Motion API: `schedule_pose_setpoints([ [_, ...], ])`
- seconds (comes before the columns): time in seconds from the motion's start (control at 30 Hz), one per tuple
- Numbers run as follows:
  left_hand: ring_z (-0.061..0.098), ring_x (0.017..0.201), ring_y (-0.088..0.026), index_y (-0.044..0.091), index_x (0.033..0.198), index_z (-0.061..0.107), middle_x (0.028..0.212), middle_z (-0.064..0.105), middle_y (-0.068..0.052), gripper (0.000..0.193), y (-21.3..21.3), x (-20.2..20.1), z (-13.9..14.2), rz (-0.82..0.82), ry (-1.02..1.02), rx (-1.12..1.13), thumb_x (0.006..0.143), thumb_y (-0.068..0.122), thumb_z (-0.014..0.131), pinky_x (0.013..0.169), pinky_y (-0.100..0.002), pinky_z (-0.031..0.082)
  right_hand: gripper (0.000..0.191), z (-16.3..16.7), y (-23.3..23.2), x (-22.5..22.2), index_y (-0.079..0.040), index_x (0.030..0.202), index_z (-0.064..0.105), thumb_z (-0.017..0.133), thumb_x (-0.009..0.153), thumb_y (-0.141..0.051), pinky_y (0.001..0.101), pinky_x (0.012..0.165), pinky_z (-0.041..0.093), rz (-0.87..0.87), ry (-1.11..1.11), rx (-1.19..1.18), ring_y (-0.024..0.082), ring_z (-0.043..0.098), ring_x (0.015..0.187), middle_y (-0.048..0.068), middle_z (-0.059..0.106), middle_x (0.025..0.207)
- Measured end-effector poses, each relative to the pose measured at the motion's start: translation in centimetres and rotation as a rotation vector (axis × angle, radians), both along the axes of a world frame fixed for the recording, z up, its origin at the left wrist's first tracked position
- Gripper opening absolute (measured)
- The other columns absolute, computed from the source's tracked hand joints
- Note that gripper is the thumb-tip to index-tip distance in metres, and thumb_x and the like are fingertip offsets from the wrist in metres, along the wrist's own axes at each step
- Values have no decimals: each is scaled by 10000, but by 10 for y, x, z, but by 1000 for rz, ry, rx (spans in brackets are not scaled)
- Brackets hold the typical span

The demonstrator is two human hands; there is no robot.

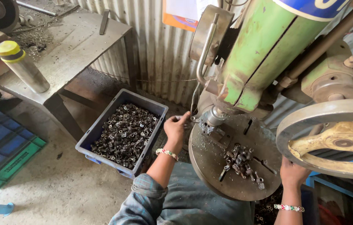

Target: The person repeatedly places small metal parts under a drill press, operates the machine to drill or deburr them, then removes and discards the parts. The cycle is repeated continuously throughout the clip.

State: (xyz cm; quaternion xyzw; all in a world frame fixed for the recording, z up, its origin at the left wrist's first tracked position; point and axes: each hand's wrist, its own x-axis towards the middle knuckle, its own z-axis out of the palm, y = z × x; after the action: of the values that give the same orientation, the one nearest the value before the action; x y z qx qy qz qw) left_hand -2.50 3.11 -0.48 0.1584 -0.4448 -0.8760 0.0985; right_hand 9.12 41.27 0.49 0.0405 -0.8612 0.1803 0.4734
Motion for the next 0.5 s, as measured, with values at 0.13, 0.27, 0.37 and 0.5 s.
schedule_pose_setpoints([
  [0.13, 577, 540, -70, -26, 774, 705, 693, 706, -47, 317, 14, 11, 10, -47, -63, -140, 781, 219, 907, 488, -225, 459, 341, 2, -2, -1, 18, 1245, 689, 752, 978, -185, 516, 1105, 449, -61, -89, -79, 427, 618, 1261, 213, 685, 1274],
  [0.27, 601, 545, -60, -51, 768, 719, 698, 724, -66, 314, 17, 13, 17, -69, -129, -295, 776, 205, 900, 489, -223, 496, 346, 3, -1, -1, 13, 1223, 696, 772, 956, -192, 515, 1104, 452, -73, -110, -67, 422, 627, 1250, 206, 694, 1258],
  [0.37, 583, 530, -80, -59, 778, 710, 697, 721, -76, 298, 14, 4, 10, -140, -80, -164, 775, 173, 895, 477, -235, 480, 341, 1, 0, 0, 15, 1221, 694, 763, 962, -195, 506, 1088, 462, -73, -122, -109, 414, 633, 1241, 205, 697, 1282],
  [0.5, 586, 515, -104, -66, 771, 705, 682, 705, -79, 287, 7, -2, -5, -246, -50, -56, 775, 153, 890, 465, -255, 481, 372, -4, 1, -1, 1, 1294, 685, 724, 975, -188, 486, 1123, 451, -86, -154, -158, 386, 626, 1286, 202, 687, 1328],
])
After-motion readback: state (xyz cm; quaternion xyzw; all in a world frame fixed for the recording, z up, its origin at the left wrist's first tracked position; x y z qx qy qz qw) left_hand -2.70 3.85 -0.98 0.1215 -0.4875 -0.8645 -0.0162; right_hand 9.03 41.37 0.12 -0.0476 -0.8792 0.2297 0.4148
